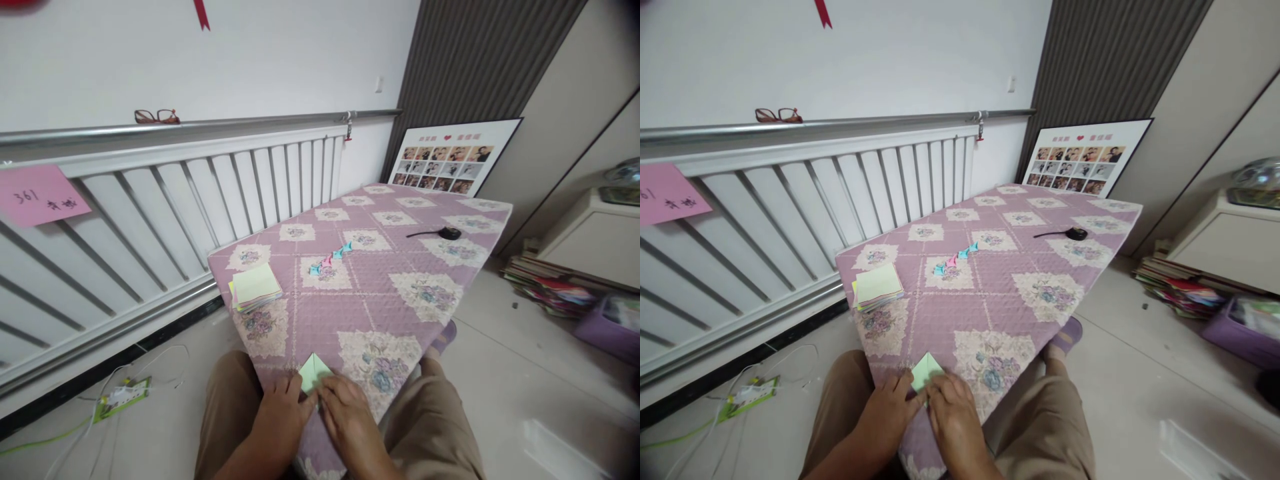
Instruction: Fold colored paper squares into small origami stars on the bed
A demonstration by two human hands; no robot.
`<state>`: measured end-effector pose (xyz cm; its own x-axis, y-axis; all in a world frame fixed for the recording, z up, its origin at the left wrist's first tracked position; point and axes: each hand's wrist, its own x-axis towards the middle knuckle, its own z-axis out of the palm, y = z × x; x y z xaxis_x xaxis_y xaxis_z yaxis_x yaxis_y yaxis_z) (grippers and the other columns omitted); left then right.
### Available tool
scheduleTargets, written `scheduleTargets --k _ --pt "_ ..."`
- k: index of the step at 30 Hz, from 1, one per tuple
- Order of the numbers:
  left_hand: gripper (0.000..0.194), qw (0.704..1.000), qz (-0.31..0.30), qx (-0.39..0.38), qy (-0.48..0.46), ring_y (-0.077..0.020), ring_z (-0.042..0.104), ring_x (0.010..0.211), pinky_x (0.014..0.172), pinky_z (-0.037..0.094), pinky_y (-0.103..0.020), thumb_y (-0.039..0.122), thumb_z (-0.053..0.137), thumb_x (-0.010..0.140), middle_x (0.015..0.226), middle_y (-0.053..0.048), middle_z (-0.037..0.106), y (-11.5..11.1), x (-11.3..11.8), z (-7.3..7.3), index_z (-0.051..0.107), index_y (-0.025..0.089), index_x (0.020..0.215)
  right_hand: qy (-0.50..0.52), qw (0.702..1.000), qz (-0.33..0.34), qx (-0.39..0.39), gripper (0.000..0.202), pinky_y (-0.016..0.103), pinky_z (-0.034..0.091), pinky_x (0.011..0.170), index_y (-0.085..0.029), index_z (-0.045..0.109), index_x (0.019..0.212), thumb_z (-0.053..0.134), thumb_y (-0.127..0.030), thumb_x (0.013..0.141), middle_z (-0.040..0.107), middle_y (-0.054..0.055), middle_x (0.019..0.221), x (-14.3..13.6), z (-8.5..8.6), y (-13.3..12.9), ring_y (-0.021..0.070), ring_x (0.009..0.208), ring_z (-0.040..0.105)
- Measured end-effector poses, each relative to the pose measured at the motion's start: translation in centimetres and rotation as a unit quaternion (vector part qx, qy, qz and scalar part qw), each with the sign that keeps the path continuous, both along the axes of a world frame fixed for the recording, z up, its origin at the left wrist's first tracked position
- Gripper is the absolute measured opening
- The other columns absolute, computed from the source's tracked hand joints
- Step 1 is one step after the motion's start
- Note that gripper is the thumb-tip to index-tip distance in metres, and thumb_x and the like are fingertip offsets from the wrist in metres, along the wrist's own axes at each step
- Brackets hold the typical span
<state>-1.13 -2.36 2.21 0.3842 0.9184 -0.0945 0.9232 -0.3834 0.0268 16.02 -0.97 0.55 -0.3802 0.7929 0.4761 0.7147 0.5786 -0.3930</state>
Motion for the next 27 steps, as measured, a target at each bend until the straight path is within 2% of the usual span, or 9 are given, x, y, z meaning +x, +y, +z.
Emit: scheduleTargets --k 4,7,9,12,15,19,21,24,27 --pt "0.043 1.000 0.003 -0.019 -0.014 -0.0305 0.050 0.107 0.083 0.046 -0.047 0.021 0.046 0.092 0.133 -0.010 0.045 -0.8 -0.4 -0.6 0.046 0.039 0.131 -0.005 0.999 -0.013 -0.047 0.022 0.038 0.046 0.082 -0.025 0.066 0.094 0.057 -0.010 0.081 0.067 0.003 0.096 -0.3 0.0 0.1 0.0223 0.090 0.060" --pt "0.049 0.999 0.003 -0.036 -0.024 -0.0319 0.044 0.116 0.087 0.044 -0.047 0.020 0.047 0.092 0.140 -0.009 0.040 -1.4 -0.9 -1.2 0.039 0.042 0.135 -0.017 0.998 -0.030 -0.056 0.016 0.038 0.044 0.080 -0.026 0.065 0.090 0.057 -0.013 0.083 0.066 0.003 0.093 0.3 0.2 0.5 0.0220 0.088 0.058" --pt "0.048 0.998 0.016 -0.043 -0.029 -0.0315 0.042 0.120 0.090 0.043 -0.047 0.019 0.045 0.092 0.141 -0.009 0.039 -1.6 -1.0 -1.3 0.040 0.041 0.135 -0.033 0.997 -0.042 -0.061 0.010 0.038 0.043 0.076 -0.025 0.064 0.085 0.057 -0.017 0.085 0.065 0.003 0.089 0.5 0.4 0.9 0.0222 0.085 0.058" --pt "0.042 0.997 0.047 -0.042 -0.049 -0.0278 0.046 0.115 0.091 0.043 -0.042 0.015 0.042 0.092 0.136 -0.007 0.046 -1.2 -0.8 -0.7 0.049 0.033 0.130 -0.063 0.992 -0.078 -0.075 0.010 0.037 0.041 0.071 -0.023 0.060 0.072 0.062 -0.022 0.082 0.063 0.003 0.082 0.2 0.7 1.6 0.0230 0.080 0.057" --pt "0.028 0.992 0.072 -0.046 -0.089 -0.0236 0.052 0.101 0.087 0.044 -0.038 0.019 0.043 0.092 0.117 -0.006 0.057 0.0 -0.4 0.6 0.061 0.025 0.113 -0.064 0.989 -0.101 -0.090 0.015 0.037 0.040 0.071 -0.023 0.056 0.066 0.067 -0.021 0.077 0.061 0.002 0.078 -0.2 0.8 2.2 0.0230 0.078 0.057" --pt "0.021 0.988 0.093 -0.041 -0.113 -0.0230 0.052 0.097 0.087 0.041 -0.038 0.029 0.047 0.092 0.101 -0.005 0.059 1.7 0.2 1.6 0.066 0.020 0.095 -0.031 0.990 -0.106 -0.090 0.011 0.036 0.041 0.072 -0.023 0.058 0.077 0.068 -0.019 0.074 0.062 0.003 0.081 -0.2 0.7 2.5 0.0239 0.082 0.057" --pt "0.022 0.989 0.098 -0.030 -0.107 -0.0236 0.050 0.098 0.088 0.040 -0.038 0.028 0.047 0.092 0.101 -0.006 0.058 2.1 0.6 1.3 0.066 0.018 0.093 -0.017 0.990 -0.117 -0.072 0.024 0.038 0.042 0.076 -0.023 0.060 0.094 0.068 -0.019 0.072 0.063 0.006 0.092 -0.1 0.6 2.6 0.0266 0.090 0.057" --pt "0.023 0.989 0.072 -0.025 -0.129 -0.0224 0.049 0.100 0.087 0.040 -0.036 0.023 0.042 0.094 0.105 -0.005 0.057 2.1 1.2 0.3 0.064 0.021 0.102 -0.013 0.991 -0.123 -0.054 0.045 0.042 0.041 0.082 -0.025 0.056 0.114 0.068 -0.021 0.071 0.062 0.010 0.112 0.3 0.2 2.9 0.0313 0.105 0.053" --pt "0.028 0.987 0.050 -0.018 -0.152 -0.0209 0.048 0.102 0.087 0.040 -0.033 0.022 0.041 0.096 0.109 -0.003 0.057 1.5 1.5 -0.7 0.059 0.028 0.116 -0.026 0.991 -0.112 -0.069 0.041 0.045 0.041 0.083 -0.026 0.059 0.112 0.068 -0.023 0.072 0.060 0.011 0.119 0.6 -0.2 3.2 0.0331 0.111 0.051"
